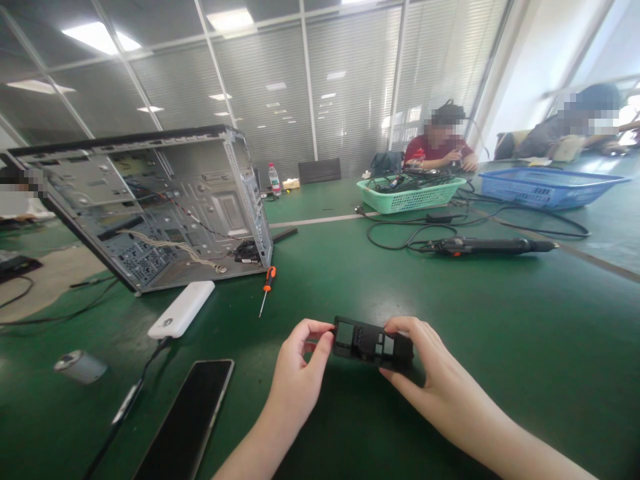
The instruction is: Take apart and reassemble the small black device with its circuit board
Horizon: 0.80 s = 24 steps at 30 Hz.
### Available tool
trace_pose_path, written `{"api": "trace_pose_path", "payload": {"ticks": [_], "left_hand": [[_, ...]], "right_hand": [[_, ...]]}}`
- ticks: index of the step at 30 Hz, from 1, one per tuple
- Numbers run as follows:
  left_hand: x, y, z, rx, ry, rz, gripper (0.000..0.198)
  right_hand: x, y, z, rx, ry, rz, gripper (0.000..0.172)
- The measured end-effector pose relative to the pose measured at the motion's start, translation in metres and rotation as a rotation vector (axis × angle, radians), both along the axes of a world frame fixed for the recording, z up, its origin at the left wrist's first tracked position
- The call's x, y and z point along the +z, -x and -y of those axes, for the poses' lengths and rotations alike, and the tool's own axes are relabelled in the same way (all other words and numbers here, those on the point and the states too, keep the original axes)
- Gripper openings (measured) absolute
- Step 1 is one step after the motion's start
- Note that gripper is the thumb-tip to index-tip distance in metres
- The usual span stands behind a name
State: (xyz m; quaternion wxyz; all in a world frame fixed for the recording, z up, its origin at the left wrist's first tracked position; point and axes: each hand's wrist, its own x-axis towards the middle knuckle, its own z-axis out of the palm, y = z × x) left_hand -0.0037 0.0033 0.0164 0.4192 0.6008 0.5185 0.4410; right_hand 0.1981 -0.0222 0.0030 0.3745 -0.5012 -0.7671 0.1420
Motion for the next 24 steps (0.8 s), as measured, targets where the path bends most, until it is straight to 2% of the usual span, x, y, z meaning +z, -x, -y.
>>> {"api": "trace_pose_path", "payload": {"ticks": [7, 12, 15, 17, 19, 21, 24], "left_hand": [[0.001, -0.002, 0.004, -0.066, -0.017, -0.087, 0.02], [-0.001, -0.003, 0.006, -0.121, -0.022, -0.163, 0.022], [-0.005, -0.003, 0.003, -0.142, -0.012, -0.128, 0.026], [-0.007, -0.002, 0.002, -0.154, 0.018, -0.158, 0.029], [-0.007, -0.002, 0.002, -0.148, 0.045, -0.25, 0.028], [-0.006, -0.002, 0.004, -0.138, 0.056, -0.345, 0.027], [-0.004, -0.002, 0.006, -0.139, 0.055, -0.415, 0.028]], "right_hand": [[0.009, 0.004, 0.007, 0.011, 0.156, 0.026, 0.027], [0.016, 0.007, 0.008, -0.008, 0.383, -0.023, 0.031], [0.019, 0.006, 0.007, 0.035, 0.657, -0.303, 0.04], [0.021, 0.007, 0.008, -0.022, 0.925, -0.635, 0.048], [0.024, 0.01, 0.007, -0.122, 1.153, -0.976, 0.047], [0.028, 0.01, 0.005, -0.151, 1.253, -1.184, 0.04], [0.032, -0.005, 0.004, -0.148, 1.191, -1.173, 0.036]]}}
